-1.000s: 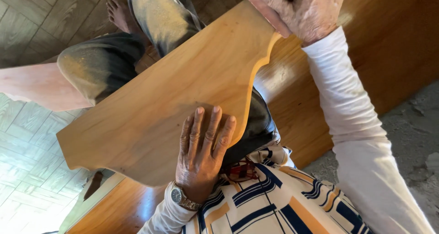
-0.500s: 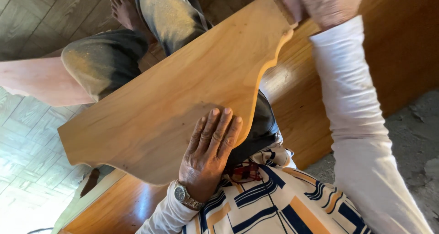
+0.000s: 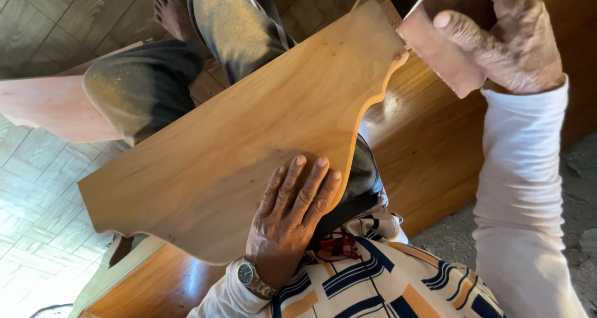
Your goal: Sanding a shaped wooden board with sandpaper to smooth its surfaces and edges
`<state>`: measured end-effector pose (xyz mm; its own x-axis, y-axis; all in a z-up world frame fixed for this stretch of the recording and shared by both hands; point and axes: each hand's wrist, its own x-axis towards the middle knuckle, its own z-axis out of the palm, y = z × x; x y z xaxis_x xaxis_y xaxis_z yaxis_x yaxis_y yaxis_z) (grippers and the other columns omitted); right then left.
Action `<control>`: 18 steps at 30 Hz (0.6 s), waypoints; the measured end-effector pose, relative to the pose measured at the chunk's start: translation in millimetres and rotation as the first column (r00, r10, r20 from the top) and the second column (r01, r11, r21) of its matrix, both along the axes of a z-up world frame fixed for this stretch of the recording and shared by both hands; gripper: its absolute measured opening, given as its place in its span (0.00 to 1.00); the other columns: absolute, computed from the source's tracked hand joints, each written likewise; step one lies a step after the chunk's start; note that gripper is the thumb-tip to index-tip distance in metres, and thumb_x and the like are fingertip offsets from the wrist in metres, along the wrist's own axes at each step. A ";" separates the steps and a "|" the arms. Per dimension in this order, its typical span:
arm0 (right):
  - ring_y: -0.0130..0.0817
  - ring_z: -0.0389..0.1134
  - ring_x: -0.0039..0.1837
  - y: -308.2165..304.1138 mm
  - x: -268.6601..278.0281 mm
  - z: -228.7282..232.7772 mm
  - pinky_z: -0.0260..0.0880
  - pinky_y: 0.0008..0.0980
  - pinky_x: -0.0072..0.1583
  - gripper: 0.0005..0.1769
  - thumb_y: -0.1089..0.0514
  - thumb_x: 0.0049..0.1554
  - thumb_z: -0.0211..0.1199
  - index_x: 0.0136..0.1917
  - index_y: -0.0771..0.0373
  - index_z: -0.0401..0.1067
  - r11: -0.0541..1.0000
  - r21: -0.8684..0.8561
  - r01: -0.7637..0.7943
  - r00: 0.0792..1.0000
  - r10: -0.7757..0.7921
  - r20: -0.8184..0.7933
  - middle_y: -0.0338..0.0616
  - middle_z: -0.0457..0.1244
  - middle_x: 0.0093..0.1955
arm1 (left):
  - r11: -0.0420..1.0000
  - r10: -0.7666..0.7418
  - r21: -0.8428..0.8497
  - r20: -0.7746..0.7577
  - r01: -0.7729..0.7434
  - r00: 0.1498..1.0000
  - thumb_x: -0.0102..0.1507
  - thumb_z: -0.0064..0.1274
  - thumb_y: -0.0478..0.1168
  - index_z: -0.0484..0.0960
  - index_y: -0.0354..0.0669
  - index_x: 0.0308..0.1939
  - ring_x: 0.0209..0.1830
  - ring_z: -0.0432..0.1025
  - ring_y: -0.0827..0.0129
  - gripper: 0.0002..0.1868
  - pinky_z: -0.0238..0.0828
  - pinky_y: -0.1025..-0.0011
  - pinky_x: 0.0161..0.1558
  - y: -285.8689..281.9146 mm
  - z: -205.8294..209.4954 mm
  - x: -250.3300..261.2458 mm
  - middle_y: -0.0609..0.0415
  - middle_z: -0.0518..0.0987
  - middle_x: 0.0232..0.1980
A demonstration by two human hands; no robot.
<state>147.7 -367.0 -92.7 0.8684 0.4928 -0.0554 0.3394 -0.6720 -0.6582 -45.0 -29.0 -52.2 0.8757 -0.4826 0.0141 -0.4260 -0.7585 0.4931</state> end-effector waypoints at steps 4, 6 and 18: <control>0.58 0.63 0.74 14.3 2.1 12.9 0.60 0.50 0.77 0.25 0.63 0.72 0.63 0.77 0.80 0.65 0.990 0.128 -0.054 0.994 0.066 -0.092 0.68 0.63 0.74 | 1.000 -0.013 -0.017 -0.020 0.012 1.000 0.76 0.38 0.37 0.74 0.46 0.71 0.75 0.63 0.51 0.20 0.63 0.53 0.74 1.3 1.1 2.1 0.52 0.68 0.75; 0.60 0.65 0.75 24.1 5.8 18.3 0.61 0.51 0.78 0.22 0.64 0.71 0.61 0.74 0.81 0.68 0.979 0.164 -0.119 0.985 0.137 -0.105 0.70 0.64 0.73 | 1.000 -0.017 -0.027 -0.024 0.017 1.000 0.76 0.37 0.37 0.74 0.46 0.71 0.75 0.63 0.51 0.20 0.63 0.52 0.74 2.1 1.6 3.6 0.52 0.68 0.75; 0.38 0.68 0.58 60.0 -15.9 17.1 0.67 0.32 0.55 0.21 0.41 0.69 0.61 0.70 0.46 0.79 0.920 -0.327 -0.216 0.974 0.227 -0.007 0.44 0.69 0.64 | 0.999 -0.016 -0.041 -0.067 0.013 0.998 0.76 0.41 0.36 0.72 0.47 0.72 0.78 0.60 0.52 0.20 0.62 0.53 0.76 1.4 -0.5 2.0 0.52 0.66 0.76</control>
<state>131.8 -307.0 -75.6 0.7429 0.6324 -0.2193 0.5208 -0.7519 -0.4042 -43.1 -27.6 -52.7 0.8683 -0.4954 -0.0247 -0.4017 -0.7316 0.5509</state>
